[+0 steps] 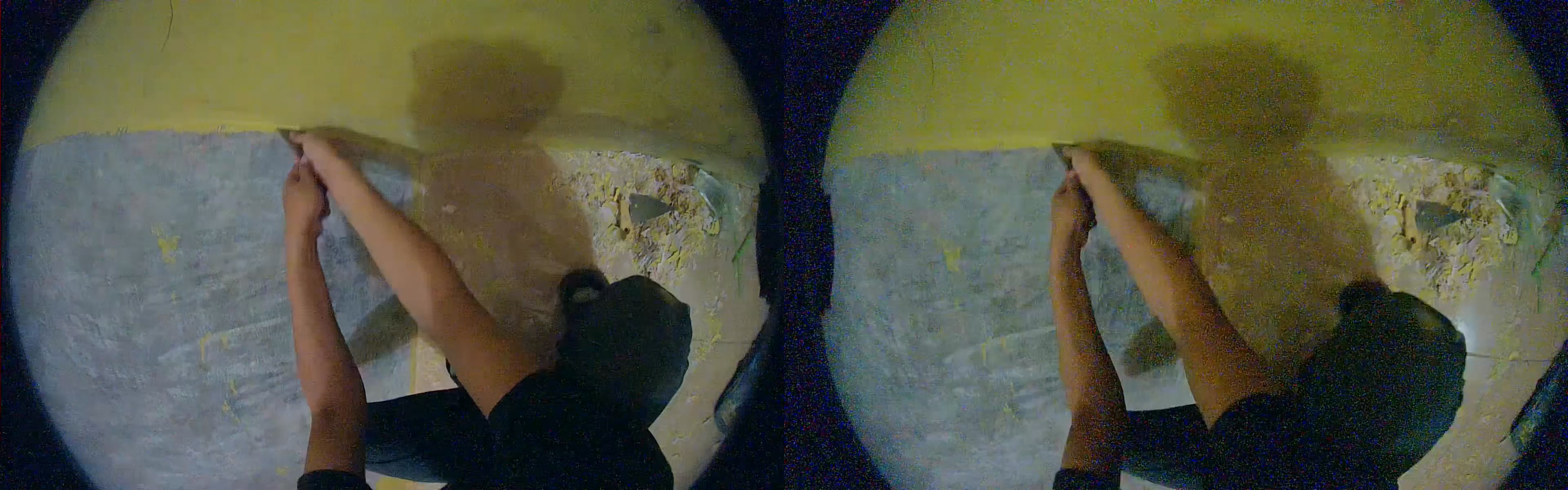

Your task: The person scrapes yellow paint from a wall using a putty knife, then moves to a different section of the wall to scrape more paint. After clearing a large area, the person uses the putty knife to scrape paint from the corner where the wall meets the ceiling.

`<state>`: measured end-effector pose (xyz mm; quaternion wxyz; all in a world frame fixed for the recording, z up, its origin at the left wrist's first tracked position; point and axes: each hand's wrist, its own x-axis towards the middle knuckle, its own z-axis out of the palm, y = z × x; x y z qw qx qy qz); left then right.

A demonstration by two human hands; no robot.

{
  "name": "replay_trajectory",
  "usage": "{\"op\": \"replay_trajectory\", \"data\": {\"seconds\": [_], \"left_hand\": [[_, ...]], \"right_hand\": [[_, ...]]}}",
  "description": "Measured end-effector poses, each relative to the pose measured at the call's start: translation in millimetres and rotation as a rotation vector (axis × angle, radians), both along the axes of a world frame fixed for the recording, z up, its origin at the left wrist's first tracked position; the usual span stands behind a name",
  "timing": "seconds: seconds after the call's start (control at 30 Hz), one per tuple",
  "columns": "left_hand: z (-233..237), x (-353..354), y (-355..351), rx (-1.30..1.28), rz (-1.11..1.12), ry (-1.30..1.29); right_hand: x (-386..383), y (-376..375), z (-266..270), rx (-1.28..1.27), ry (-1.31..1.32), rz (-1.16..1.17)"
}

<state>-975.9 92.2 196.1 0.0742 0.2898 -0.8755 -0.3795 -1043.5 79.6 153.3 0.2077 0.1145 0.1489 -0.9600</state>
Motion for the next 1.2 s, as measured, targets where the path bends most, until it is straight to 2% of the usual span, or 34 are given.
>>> {"op": "replay_trajectory", "data": {"seconds": [0.13, 0.23, 0.27, 0.3, 0.37, 0.4, 0.5, 0.53, 0.67, 0.73, 0.9, 1.0, 1.03, 1.1, 1.13, 1.2], "left_hand": [[1, 14, 19, -0.015, 0.071, 0.069], [-14, 10, -10, -0.103, -0.014, 0.128], [-1, 3, -6, -0.068, -0.056, -0.008], [-2, 5, -8, -0.070, -0.042, -0.018], [-4, 8, -4, -0.064, -0.045, 0.049], [0, 14, 5, 0.042, 0.055, 0.065], [-6, 14, 1, -0.029, 0.062, 0.064], [-7, 4, -16, 0.022, -0.003, 0.040], [0, 9, 1, 0.103, 0.001, 0.054], [-3, 18, 3, 0.002, 0.046, 0.051], [-2, 9, 5, 0.041, -0.066, 0.074], [3, 25, 13, 0.023, 0.081, 0.115], [7, 15, 8, 0.025, 0.070, 0.111], [15, 7, -9, -0.069, -0.135, 0.030], [13, 13, -8, -0.071, -0.135, 0.016], [13, 21, 0, -0.009, 0.002, 0.071]], "right_hand": [[0, -2, -1, 0.021, 0.036, 0.044], [-3, -3, -2, 0.046, 0.043, 0.036], [-3, -4, -3, 0.048, 0.039, 0.051], [-4, -6, -3, 0.051, 0.033, 0.071], [-4, -7, -4, 0.064, 0.039, 0.099], [-4, -8, -5, 0.081, 0.061, 0.096], [-6, -9, -6, 0.117, 0.070, 0.091], [-7, -10, -7, 0.120, 0.066, 0.106], [-8, -14, -9, 0.155, 0.087, 0.144], [-9, -14, -9, 0.180, 0.102, 0.129], [-24, -40, -29, 0.158, 0.093, 0.183], [8, -52, -25, 0.146, 0.158, 0.153], [6, -60, -25, 0.138, 0.162, 0.149], [-25, -81, -29, 0.110, 0.153, 0.169], [-35, -89, -31, 0.097, 0.148, 0.175], [-29, -94, -34, 0.080, 0.173, 0.173]]}}
